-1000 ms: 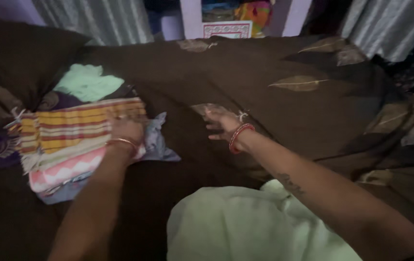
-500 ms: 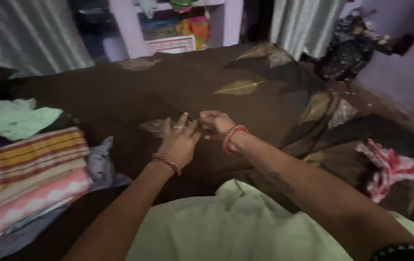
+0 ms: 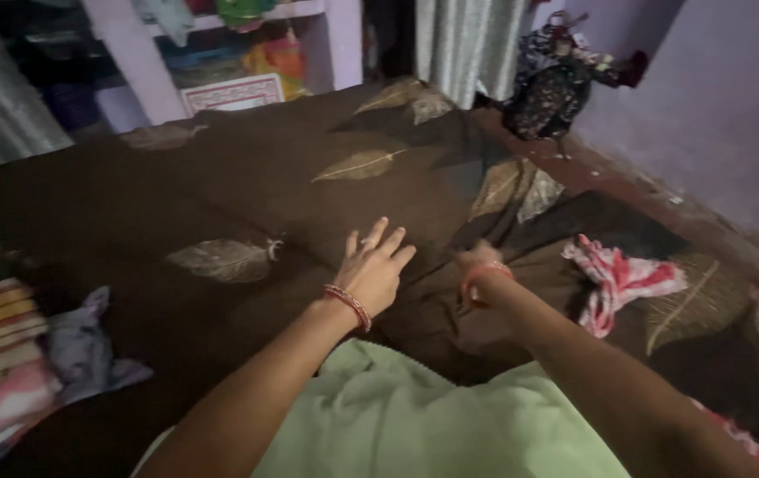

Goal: The person folds three different cloths on a bed. They first fold a yellow and red striped cloth, then a red and white checkered cloth, and finally a white cloth with red grid lines. Each cloth is folded neatly and placed on the bed.

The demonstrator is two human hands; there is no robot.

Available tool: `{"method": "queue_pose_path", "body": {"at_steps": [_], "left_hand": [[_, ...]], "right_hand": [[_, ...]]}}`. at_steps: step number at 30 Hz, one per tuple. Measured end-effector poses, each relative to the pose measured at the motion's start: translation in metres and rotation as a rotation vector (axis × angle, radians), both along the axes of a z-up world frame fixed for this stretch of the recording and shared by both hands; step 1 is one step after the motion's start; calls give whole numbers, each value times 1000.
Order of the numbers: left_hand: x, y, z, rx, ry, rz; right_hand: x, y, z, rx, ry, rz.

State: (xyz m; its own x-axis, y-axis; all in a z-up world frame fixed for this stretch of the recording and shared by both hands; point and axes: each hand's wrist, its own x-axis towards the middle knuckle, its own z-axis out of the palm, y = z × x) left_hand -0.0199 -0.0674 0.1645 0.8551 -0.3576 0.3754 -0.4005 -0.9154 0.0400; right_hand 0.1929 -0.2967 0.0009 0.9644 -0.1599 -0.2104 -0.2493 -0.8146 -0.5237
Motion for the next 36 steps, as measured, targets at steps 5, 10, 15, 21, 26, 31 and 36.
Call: {"method": "queue_pose_path", "body": {"at_steps": [5,10,15,21,26,31,36], "left_hand": [[7,-27,-6,-84,84,-44],[11,-38,-11,-87,95,-44],[20,-37,-33,-174,110,-50],[41,-34,-65,-354,93,-78],[42,-33,-55,-597,331,109],[42,-20,-34,-1094,505,279],[55,18,-47,-1783,567,218]], "right_hand": [[-43,-127,-25,-268,134,-130],[-77,-189,-5,-163,292,-152],[-83,-182,16,369,297,-180],[-50,-96,68,972,146,-180],[-33,4,140,1123,129,-65],[-60,74,188,1317,317,306],[-76,104,207,1227,190,578]]}}
